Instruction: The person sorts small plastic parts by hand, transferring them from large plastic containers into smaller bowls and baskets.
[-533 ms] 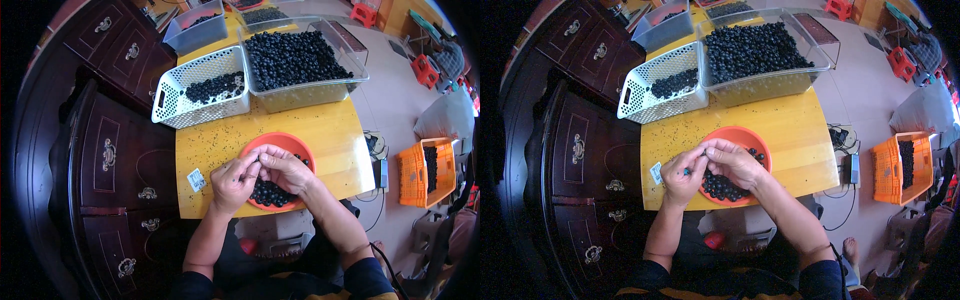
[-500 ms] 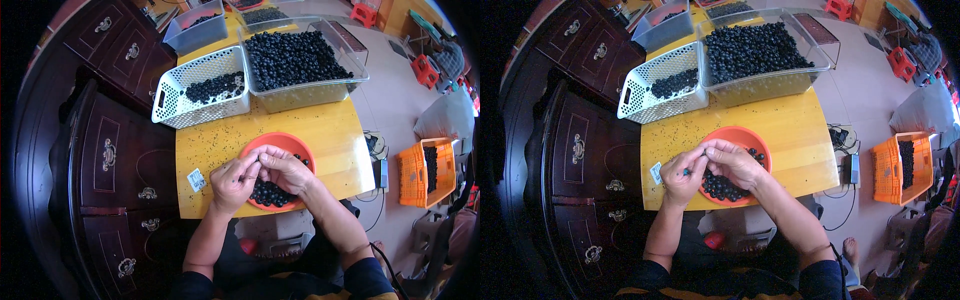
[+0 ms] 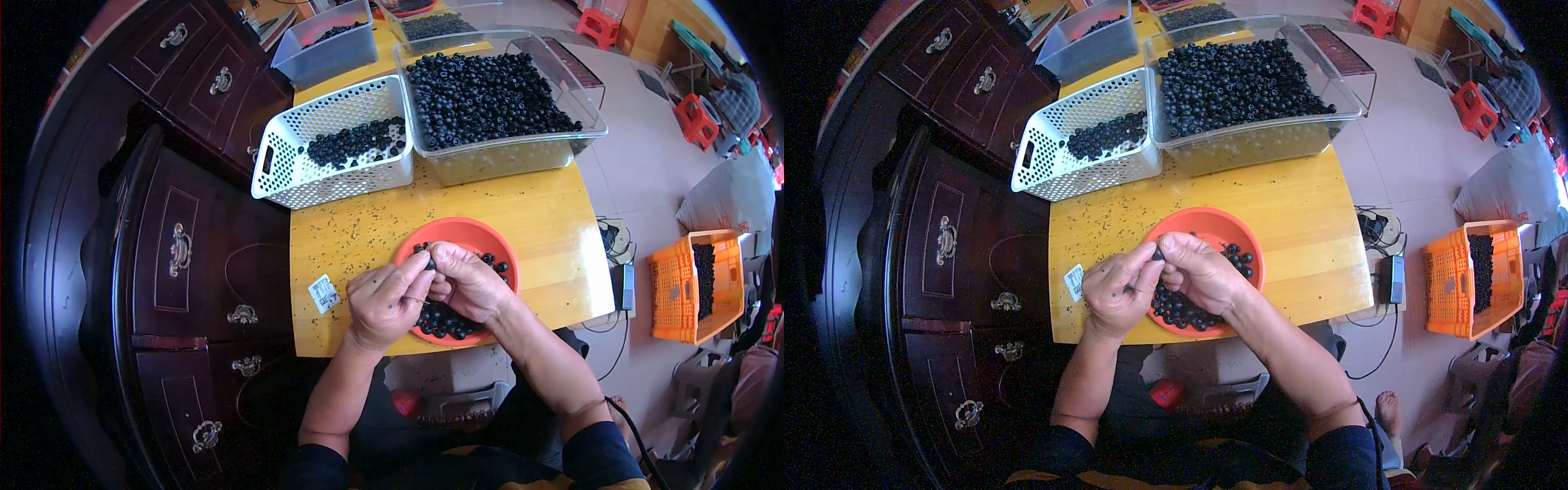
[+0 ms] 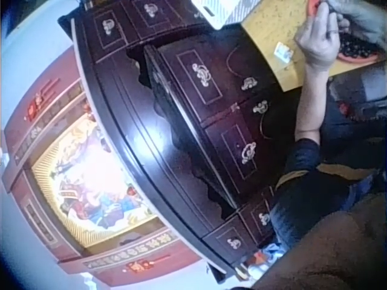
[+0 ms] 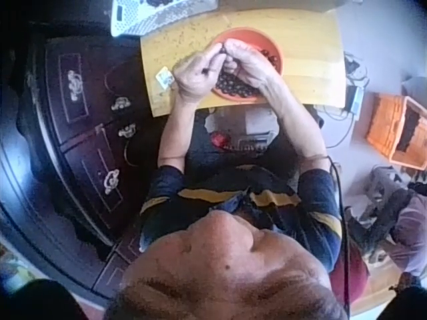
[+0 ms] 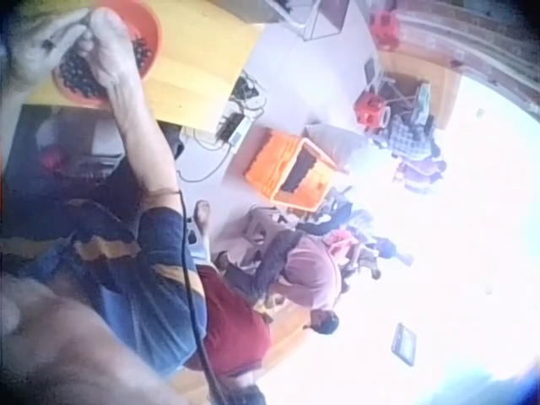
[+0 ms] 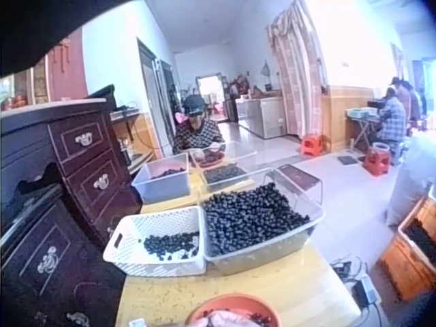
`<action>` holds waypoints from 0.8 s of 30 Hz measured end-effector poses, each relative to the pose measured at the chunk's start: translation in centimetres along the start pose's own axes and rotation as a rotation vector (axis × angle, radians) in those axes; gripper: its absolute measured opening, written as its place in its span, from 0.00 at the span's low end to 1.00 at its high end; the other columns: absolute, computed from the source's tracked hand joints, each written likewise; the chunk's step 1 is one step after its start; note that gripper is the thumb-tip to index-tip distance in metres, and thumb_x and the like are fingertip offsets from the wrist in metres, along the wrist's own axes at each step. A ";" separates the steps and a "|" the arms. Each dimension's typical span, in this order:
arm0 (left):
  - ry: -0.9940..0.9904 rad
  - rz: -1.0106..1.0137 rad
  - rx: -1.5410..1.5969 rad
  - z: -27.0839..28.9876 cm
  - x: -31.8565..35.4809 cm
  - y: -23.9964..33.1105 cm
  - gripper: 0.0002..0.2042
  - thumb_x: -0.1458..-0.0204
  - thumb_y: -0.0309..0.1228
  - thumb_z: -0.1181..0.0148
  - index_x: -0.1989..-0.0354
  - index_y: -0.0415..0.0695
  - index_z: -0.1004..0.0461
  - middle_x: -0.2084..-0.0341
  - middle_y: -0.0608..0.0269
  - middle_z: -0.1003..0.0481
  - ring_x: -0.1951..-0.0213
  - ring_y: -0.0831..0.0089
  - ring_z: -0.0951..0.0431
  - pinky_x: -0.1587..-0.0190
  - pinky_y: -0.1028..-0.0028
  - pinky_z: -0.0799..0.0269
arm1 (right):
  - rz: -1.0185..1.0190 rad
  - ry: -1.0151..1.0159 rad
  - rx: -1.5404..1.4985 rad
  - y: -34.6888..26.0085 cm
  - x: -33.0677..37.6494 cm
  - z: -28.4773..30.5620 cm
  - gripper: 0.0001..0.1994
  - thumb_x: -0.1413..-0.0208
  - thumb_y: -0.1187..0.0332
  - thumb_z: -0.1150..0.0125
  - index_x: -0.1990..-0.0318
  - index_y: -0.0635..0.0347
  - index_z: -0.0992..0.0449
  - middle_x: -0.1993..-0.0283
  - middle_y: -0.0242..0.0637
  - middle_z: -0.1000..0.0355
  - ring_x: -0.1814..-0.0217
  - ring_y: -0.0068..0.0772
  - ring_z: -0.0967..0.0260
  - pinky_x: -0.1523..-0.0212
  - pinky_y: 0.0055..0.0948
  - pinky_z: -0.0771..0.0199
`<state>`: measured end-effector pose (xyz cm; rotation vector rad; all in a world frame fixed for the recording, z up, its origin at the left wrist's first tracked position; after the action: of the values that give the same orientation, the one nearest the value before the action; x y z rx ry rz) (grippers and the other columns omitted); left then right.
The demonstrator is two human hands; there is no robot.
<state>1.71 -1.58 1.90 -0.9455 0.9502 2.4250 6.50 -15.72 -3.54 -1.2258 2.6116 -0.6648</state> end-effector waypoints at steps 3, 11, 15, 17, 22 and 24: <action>0.030 -0.043 -0.007 -0.2 0.1 -0.1 0.14 0.52 0.23 0.28 0.56 0.44 0.18 0.80 0.63 0.24 0.80 0.68 0.22 0.77 0.70 0.28 | 0.018 -0.001 0.013 0.2 0.0 -0.2 0.15 0.34 0.52 0.41 0.59 0.54 0.23 0.71 0.20 0.35 0.71 0.13 0.46 0.69 0.17 0.41; 0.009 -0.140 -0.094 0.0 0.1 0.4 0.11 0.52 0.21 0.29 0.60 0.45 0.20 0.82 0.64 0.27 0.82 0.68 0.24 0.78 0.70 0.30 | 0.008 0.025 -0.054 0.4 0.2 -0.1 0.13 0.33 0.53 0.41 0.60 0.53 0.24 0.73 0.19 0.38 0.73 0.13 0.49 0.70 0.17 0.43; 0.002 -0.074 0.004 -0.3 0.3 0.4 0.09 0.52 0.23 0.29 0.66 0.44 0.23 0.82 0.64 0.26 0.82 0.68 0.24 0.78 0.70 0.29 | 0.003 0.016 -0.086 0.4 0.3 -0.1 0.12 0.33 0.54 0.41 0.60 0.52 0.24 0.72 0.19 0.36 0.73 0.13 0.48 0.70 0.18 0.43; 0.013 0.167 0.163 -0.5 0.5 0.1 0.13 0.52 0.31 0.25 0.69 0.44 0.27 0.82 0.63 0.25 0.81 0.69 0.22 0.77 0.72 0.28 | -0.020 0.048 -0.057 0.4 0.4 -0.3 0.13 0.33 0.54 0.41 0.60 0.52 0.23 0.71 0.19 0.34 0.73 0.12 0.47 0.71 0.17 0.43; -0.212 0.280 0.065 0.0 -0.4 -0.5 0.21 0.53 0.46 0.24 0.69 0.44 0.28 0.81 0.61 0.24 0.80 0.66 0.21 0.76 0.69 0.27 | -0.033 0.072 0.079 0.0 0.6 -0.1 0.14 0.34 0.52 0.40 0.61 0.53 0.22 0.72 0.19 0.32 0.74 0.11 0.45 0.72 0.16 0.43; -0.243 0.271 0.044 -0.1 -0.2 -0.8 0.23 0.53 0.50 0.25 0.69 0.43 0.28 0.81 0.61 0.24 0.79 0.65 0.21 0.76 0.68 0.27 | -0.042 0.066 0.119 -0.1 0.6 -0.3 0.15 0.34 0.52 0.40 0.61 0.54 0.22 0.73 0.19 0.32 0.75 0.11 0.45 0.72 0.16 0.44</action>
<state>2.35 -1.06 1.65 -0.5176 1.0945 2.6507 6.10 -16.14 -3.18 -1.2468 2.5627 -0.8688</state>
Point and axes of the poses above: each hand's wrist, its own x-axis away from the middle knuckle, its own z-axis out of the back of the hand, y = z × x, the point moved 2 cm from there along -x, towards the middle knuckle
